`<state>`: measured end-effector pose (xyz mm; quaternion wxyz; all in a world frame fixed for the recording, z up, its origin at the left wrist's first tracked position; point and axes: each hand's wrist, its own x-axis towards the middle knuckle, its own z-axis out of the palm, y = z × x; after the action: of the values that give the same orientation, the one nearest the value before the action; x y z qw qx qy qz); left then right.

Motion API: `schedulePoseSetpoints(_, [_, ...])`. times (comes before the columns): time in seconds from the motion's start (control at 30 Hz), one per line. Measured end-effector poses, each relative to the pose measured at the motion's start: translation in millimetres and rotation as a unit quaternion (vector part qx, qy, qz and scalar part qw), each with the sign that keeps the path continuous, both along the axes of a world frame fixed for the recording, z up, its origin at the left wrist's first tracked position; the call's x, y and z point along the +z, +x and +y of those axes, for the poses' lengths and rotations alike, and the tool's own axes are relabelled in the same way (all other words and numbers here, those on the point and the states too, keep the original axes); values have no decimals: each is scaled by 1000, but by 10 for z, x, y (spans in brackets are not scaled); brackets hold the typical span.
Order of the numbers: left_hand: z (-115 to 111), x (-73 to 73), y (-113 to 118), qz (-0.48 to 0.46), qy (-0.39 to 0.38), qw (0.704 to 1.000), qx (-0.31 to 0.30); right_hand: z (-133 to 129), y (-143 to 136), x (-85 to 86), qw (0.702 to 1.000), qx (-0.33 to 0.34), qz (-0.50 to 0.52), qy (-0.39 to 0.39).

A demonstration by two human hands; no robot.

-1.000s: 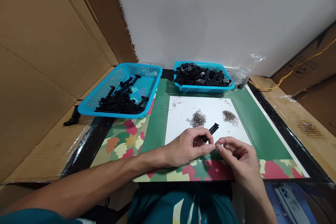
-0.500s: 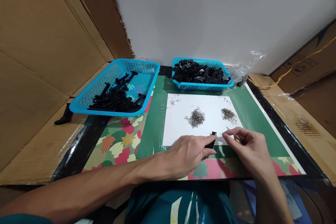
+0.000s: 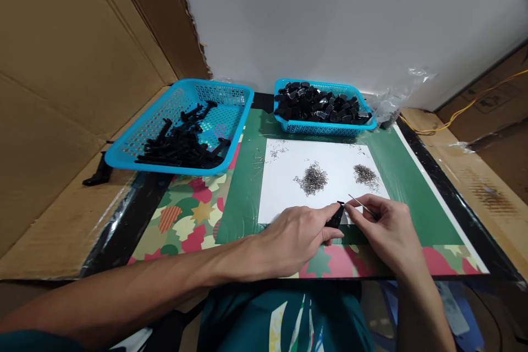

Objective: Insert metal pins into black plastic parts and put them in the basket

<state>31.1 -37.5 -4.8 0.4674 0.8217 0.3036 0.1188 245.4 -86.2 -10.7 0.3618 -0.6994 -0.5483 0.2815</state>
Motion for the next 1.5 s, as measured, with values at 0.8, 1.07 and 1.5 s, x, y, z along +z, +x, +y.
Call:
schedulePoseSetpoints(0.8, [38,-26,-12,-29,-5,999,-19,-46,-67,19,1000,20,-6,18])
schedulePoseSetpoints(1.07, [63,41,-23,-24,-19,999,-13,-83,91,9,997,51,-43,-26])
schedulePoseSetpoints(1.5, [69,-18,-40,-40,27,999,-20,-29,58,19,989,-24,-35,140])
